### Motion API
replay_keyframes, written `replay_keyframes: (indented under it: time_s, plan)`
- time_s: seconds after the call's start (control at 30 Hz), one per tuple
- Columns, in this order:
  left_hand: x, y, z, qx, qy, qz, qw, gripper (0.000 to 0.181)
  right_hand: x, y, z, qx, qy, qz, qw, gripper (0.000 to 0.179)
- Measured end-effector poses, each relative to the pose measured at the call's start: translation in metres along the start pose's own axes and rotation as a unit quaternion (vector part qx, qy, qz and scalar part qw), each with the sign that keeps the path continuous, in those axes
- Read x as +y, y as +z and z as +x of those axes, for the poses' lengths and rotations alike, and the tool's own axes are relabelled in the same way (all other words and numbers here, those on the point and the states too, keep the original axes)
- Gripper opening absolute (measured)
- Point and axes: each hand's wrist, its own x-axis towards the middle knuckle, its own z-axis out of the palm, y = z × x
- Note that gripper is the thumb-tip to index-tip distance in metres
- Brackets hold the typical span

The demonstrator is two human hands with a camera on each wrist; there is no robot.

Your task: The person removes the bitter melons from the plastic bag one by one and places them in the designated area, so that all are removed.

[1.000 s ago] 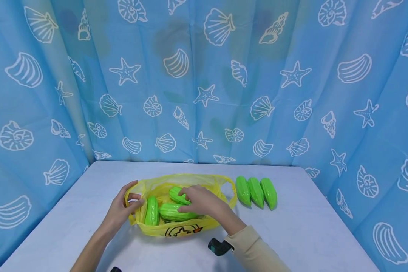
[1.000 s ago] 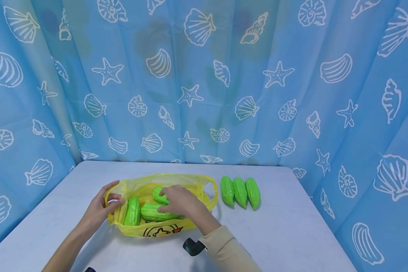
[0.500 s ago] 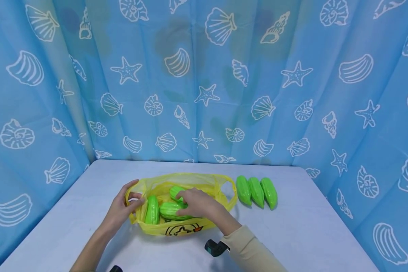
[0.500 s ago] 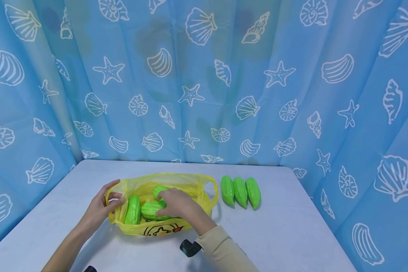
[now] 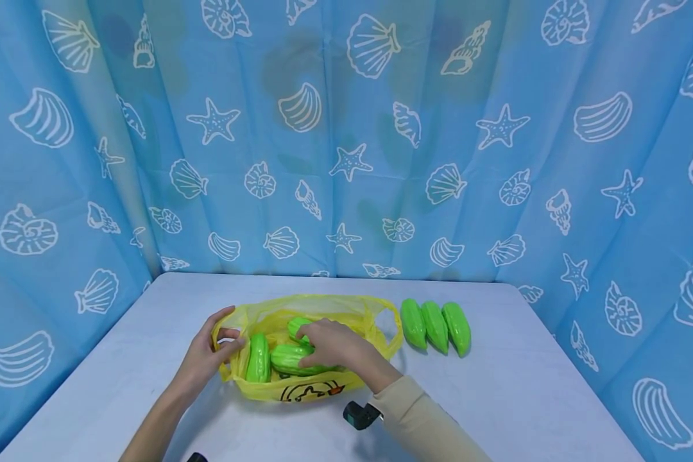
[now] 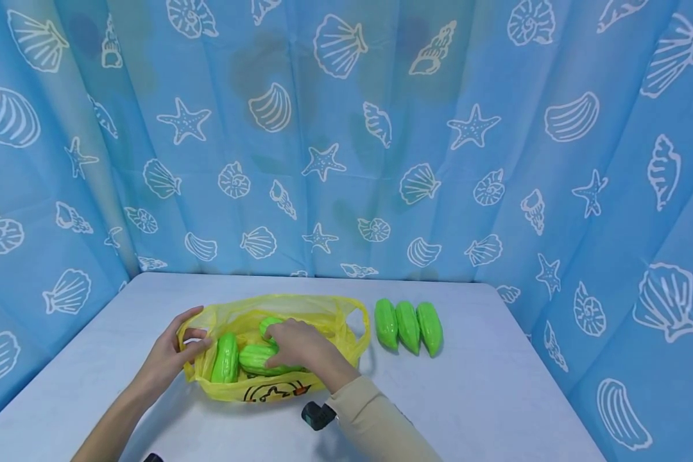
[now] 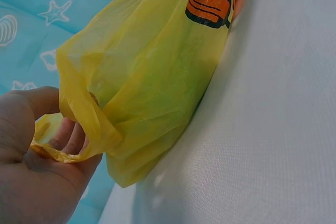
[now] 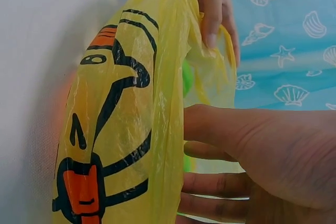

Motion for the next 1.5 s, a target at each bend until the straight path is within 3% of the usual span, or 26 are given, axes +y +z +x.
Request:
replay_keyframes:
  time_s: [0.67, 1.5]
  plan:
    - [0.001, -0.001, -0.001, -0.003, 0.0, -0.008, 1.0, 0.073, 0.0, 0.009, 0.012, -0.026, 0.014, -0.048, 0.9984, 0.05]
    - [-0.001, -0.001, -0.001, -0.007, 0.007, -0.008, 0.9999, 0.073, 0.007, 0.011, 0.006, -0.009, -0.025, -0.054, 0.9982, 0.05]
